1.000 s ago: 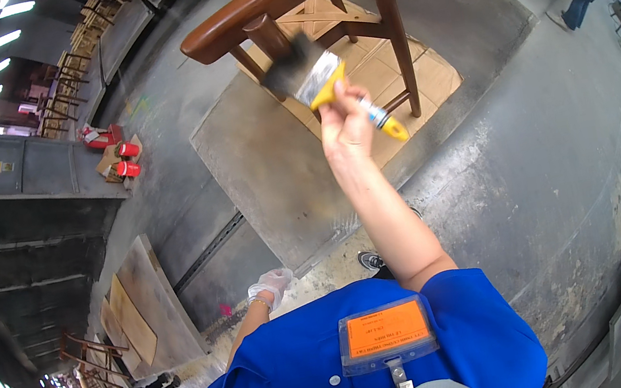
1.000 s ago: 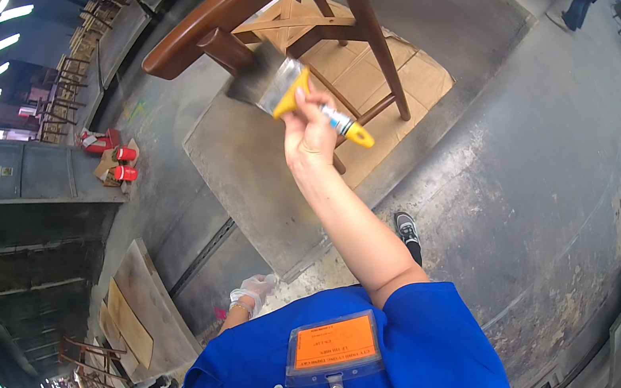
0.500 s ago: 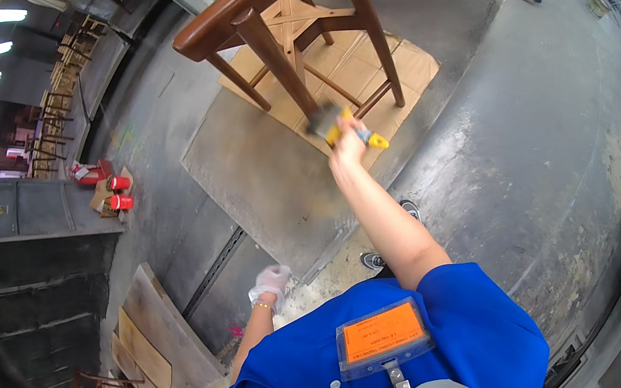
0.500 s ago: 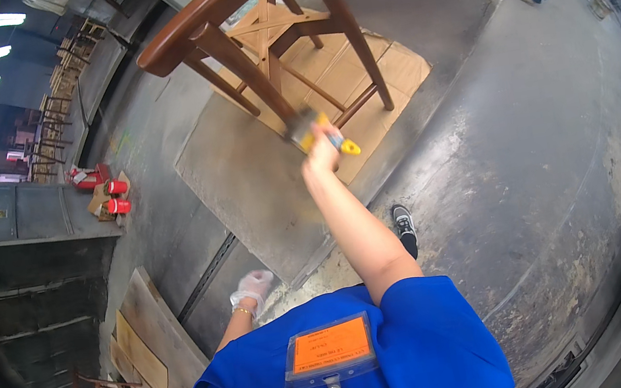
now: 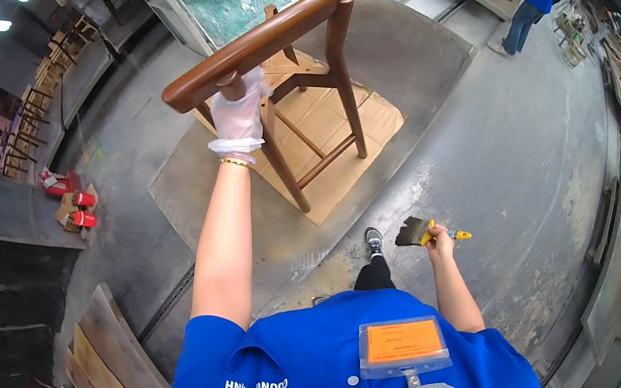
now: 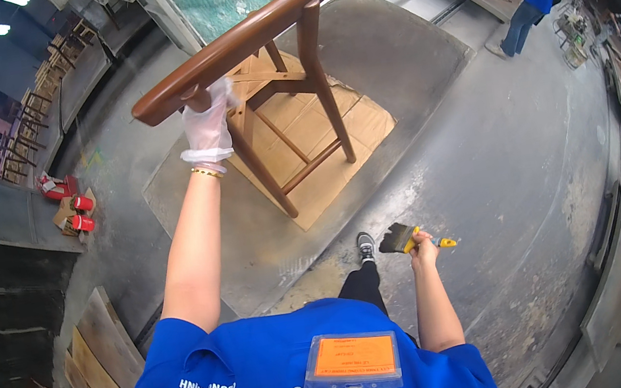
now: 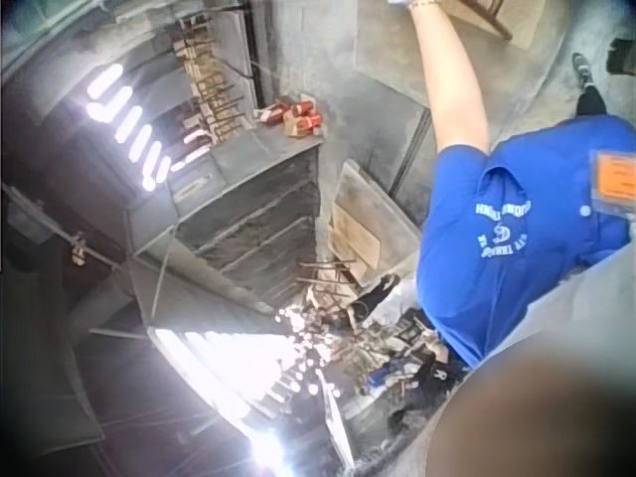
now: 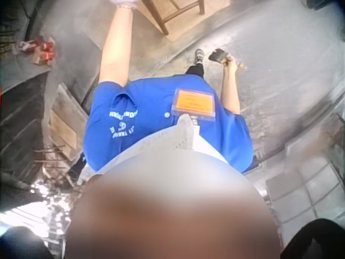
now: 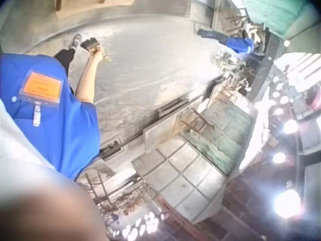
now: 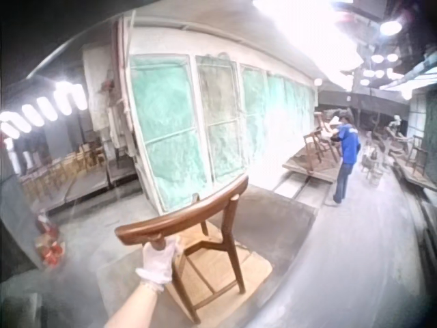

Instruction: The person applies a finish to wooden chairs using a paintbrush. They hold the chair with one hand and brush the legs, seat, and backrest with the other, rotating the chair to cover all surfaces. The person then places the finished chair on a cardboard sheet on the floor.

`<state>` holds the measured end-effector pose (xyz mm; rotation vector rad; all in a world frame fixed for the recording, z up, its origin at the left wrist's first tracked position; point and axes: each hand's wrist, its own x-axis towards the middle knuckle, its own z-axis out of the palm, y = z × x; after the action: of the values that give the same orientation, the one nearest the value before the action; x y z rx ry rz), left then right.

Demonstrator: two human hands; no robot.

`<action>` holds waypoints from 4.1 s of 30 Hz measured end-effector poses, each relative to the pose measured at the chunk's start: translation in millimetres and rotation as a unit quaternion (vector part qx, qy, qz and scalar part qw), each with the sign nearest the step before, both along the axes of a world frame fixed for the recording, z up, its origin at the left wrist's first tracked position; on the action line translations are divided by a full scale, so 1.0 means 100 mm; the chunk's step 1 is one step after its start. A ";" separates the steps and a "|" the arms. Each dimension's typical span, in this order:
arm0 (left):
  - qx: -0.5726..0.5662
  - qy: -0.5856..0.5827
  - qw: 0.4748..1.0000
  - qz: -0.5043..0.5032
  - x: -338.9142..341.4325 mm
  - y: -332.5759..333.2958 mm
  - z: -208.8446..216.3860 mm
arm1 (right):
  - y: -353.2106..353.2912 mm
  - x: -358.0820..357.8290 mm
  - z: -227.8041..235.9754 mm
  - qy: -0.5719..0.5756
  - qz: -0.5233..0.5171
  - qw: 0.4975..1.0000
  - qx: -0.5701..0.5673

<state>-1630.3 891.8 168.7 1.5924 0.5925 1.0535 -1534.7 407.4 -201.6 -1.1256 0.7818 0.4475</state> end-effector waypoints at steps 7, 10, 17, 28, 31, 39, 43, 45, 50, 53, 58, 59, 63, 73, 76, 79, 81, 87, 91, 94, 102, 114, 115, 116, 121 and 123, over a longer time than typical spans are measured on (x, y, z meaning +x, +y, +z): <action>-0.010 -0.118 0.981 0.155 0.20 -0.51 -0.04 | 0.50 0.79 0.61 -0.019 -0.015 1.000 0.010; 0.058 -0.047 0.968 0.239 0.16 -0.51 0.27 | 1.20 1.28 1.39 -0.107 0.069 0.963 0.239; 0.177 0.069 0.939 0.288 -0.03 0.05 0.87 | 3.34 1.73 2.89 -0.196 0.172 0.757 0.599; -0.028 0.023 0.977 0.209 -0.09 1.13 0.87 | 2.18 2.05 0.68 -0.022 0.021 0.999 0.045; -0.076 0.060 0.972 0.214 -0.12 1.23 0.54 | 2.71 2.05 0.95 -0.018 0.059 0.995 -0.079; -0.141 0.059 0.969 0.196 -0.17 1.57 -0.04 | 2.93 2.00 0.88 -0.183 0.137 0.930 0.288; -0.112 0.104 0.962 0.228 -0.19 1.71 -0.08 | 2.37 2.05 0.54 -0.065 -0.066 0.996 -0.011; -0.088 0.158 0.954 0.240 -0.17 1.76 -0.07 | 2.52 2.03 0.63 -0.081 -0.031 0.996 0.008; -0.078 0.145 0.954 0.251 -0.09 1.84 -0.06 | 3.20 1.81 1.25 -0.537 0.271 0.792 0.108; -0.080 0.146 0.954 0.250 -0.06 1.89 -0.08 | 3.19 1.49 1.50 -0.699 0.316 0.630 -0.122; -0.033 0.253 0.929 0.267 -0.06 2.00 -0.11 | 2.95 0.41 1.59 -0.651 0.567 0.502 0.044; -0.037 0.248 0.933 0.257 -0.07 2.00 -0.11 | 2.97 0.39 1.60 -0.622 0.546 0.553 0.097; -0.029 0.228 0.951 0.205 -0.08 2.01 -0.11 | 3.22 1.09 1.54 -0.605 0.405 0.674 0.125; -0.222 0.072 0.969 0.080 -0.09 1.63 0.17 | 2.88 0.28 1.74 -0.569 0.605 0.543 0.124; -0.287 -0.027 0.957 0.018 -0.09 1.43 0.46 | 3.49 0.66 2.48 -0.644 0.501 0.523 0.247; -0.264 -0.073 0.962 -0.002 -0.08 1.33 0.83 | 4.29 0.85 3.35 -0.768 0.464 0.388 0.211; -0.275 -0.135 0.949 -0.073 -0.06 1.31 1.02 | 4.71 0.76 3.81 -0.861 0.391 0.285 0.159; -0.105 0.081 0.991 0.017 -0.08 1.40 1.18 | 4.96 0.37 3.43 -0.929 0.358 0.084 0.041; -0.153 0.051 0.984 0.075 -0.04 1.41 0.90 | 3.66 0.38 2.24 -0.847 0.529 0.045 0.037; -0.105 0.083 0.988 0.081 -0.01 1.41 0.66 | 2.95 0.19 1.93 -0.770 0.635 -0.064 0.005; -0.173 0.154 0.972 0.053 0.02 1.17 0.30 | 3.72 0.27 2.44 -0.856 0.509 0.085 0.002; -0.048 0.102 0.993 0.029 0.16 1.50 -0.12 | 2.41 0.01 1.03 -0.733 0.669 0.084 -0.090; -0.059 0.109 0.992 0.038 0.17 1.48 -0.12 | 2.53 0.02 1.07 -0.776 0.608 0.154 -0.064; -0.105 0.167 0.979 0.049 0.15 1.46 -0.09 | 2.58 0.02 1.08 -0.766 0.625 0.130 -0.078; -0.144 0.131 0.980 0.045 0.24 1.24 0.02 | 1.76 -0.21 0.47 -0.666 0.700 0.205 -0.156; -0.169 0.143 0.972 0.081 0.29 1.22 0.01 | 1.35 -0.25 0.14 -0.456 0.793 0.353 -0.198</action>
<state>-1601.4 1013.8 169.9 1.4179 1.0554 0.7921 -1559.4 542.8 -187.2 -2.0175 -1.6654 1.0336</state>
